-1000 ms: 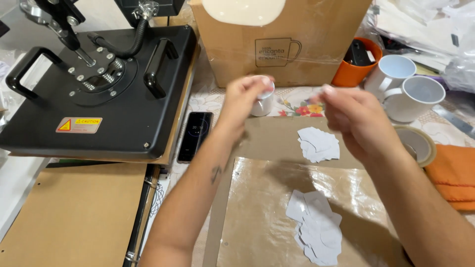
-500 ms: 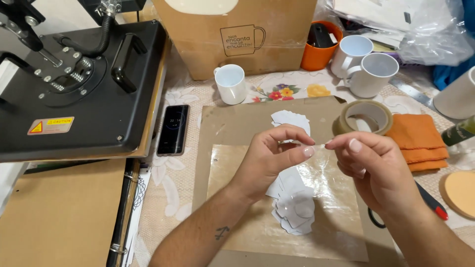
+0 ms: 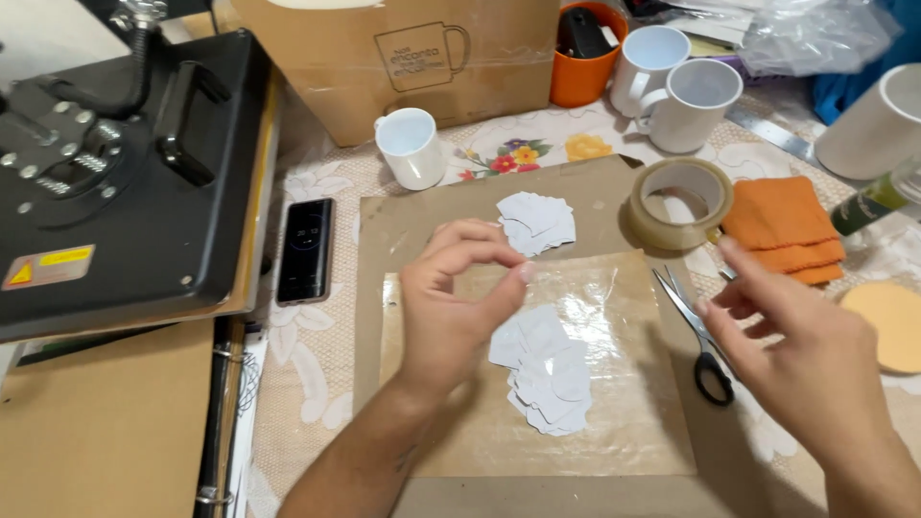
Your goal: Cutting and peeling individual stickers from a sheet to prepare them for application.
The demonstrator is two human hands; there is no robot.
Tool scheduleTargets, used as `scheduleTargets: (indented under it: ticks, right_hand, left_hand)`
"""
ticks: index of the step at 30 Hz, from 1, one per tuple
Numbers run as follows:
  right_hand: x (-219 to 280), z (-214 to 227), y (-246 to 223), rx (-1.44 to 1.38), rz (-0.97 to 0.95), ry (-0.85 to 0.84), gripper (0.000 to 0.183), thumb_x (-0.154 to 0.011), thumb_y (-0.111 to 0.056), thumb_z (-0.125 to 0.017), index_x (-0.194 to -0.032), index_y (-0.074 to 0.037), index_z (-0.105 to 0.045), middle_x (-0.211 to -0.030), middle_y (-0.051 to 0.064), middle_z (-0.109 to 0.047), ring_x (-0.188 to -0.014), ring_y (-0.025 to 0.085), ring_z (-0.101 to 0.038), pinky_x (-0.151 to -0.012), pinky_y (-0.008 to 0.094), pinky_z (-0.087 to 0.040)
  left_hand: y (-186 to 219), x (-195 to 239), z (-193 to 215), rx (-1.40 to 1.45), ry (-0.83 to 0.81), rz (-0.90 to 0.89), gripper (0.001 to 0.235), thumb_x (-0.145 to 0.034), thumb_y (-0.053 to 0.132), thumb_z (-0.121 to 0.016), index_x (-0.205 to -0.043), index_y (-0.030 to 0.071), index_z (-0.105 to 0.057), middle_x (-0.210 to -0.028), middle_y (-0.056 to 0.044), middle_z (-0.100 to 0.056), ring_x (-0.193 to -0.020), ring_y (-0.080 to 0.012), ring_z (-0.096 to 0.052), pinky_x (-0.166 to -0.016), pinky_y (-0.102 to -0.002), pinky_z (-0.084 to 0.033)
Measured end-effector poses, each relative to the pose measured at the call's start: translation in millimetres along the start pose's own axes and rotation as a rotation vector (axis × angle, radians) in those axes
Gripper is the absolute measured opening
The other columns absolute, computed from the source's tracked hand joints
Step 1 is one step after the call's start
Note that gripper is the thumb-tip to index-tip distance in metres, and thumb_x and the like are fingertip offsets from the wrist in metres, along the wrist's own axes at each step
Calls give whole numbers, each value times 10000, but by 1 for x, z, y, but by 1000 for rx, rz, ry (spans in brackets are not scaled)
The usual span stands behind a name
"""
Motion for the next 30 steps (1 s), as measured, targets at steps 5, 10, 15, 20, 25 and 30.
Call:
scheduleTargets:
  ticks: [5, 10, 15, 20, 25, 30]
  right_hand:
    - [41, -55, 60, 562, -95, -405, 496, -878, -484, -568, -1335, -292, -592, -1328, -23, -632, -1052, 316, -694, -767, 463, -657]
    - [53, -63, 72, 552, -187, -491, 501, -886, -450, -556, -1363, -300, -525, -1373, -148, -574, -923, 274, -768, -709, 461, -674]
    - [48, -61, 82, 647, -348, -609, 461, -792, -480, -585, -1226, -330, -542, -1267, -58, -647, -1001, 335, -742, -790, 472, -631]
    - [55, -27, 52, -12, -203, -168, 521, -700, -163, -723, -1218, -135, -672, -1201, 3, -666, -839, 133, -695, -840, 307, -599]
    - [70, -16, -40, -597, 127, 2, 452, -555, -449, -828, -772, -72, -705, -755, 6, -662, -701, 114, -613, -658, 226, -518]
    - [68, -34, -78, -748, 204, -167, 378, -596, -407, -912, -779, -119, -749, -784, -8, -699, -551, 74, -619, -584, 184, -528]
  left_hand:
    - [-33, 6, 2, 384, -68, 292, 64, -810, 64, -787, -840, 103, -746, -922, -51, -676, -938, -142, -625, -892, -270, -498]
    - [-45, 14, -7, 511, -104, 476, 51, -783, 81, -791, -795, 74, -742, -837, -32, -683, -773, -132, -585, -743, -270, -502]
    - [-52, 22, -15, 607, -131, 563, 77, -758, 61, -805, -793, 82, -740, -836, -18, -689, -819, -129, -609, -810, -273, -482]
    - [-42, 31, -26, 770, -223, 615, 54, -779, 59, -789, -815, 66, -749, -939, -112, -742, -913, -203, -682, -853, -323, -550]
    - [-23, 43, -41, 960, -379, 615, 60, -839, 74, -763, -887, 41, -749, -1148, -242, -714, -1081, -299, -683, -881, -362, -599]
    - [-16, 54, -45, 960, -399, 691, 85, -852, 102, -759, -903, 39, -735, -1171, -261, -704, -1017, -355, -721, -892, -402, -613]
Point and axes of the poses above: each hand's wrist, its own x-axis away from the middle knuckle, its own z-axis out of the back of the hand, y = z × x, the point moved 7 cm from there along -x, towards the middle knuckle
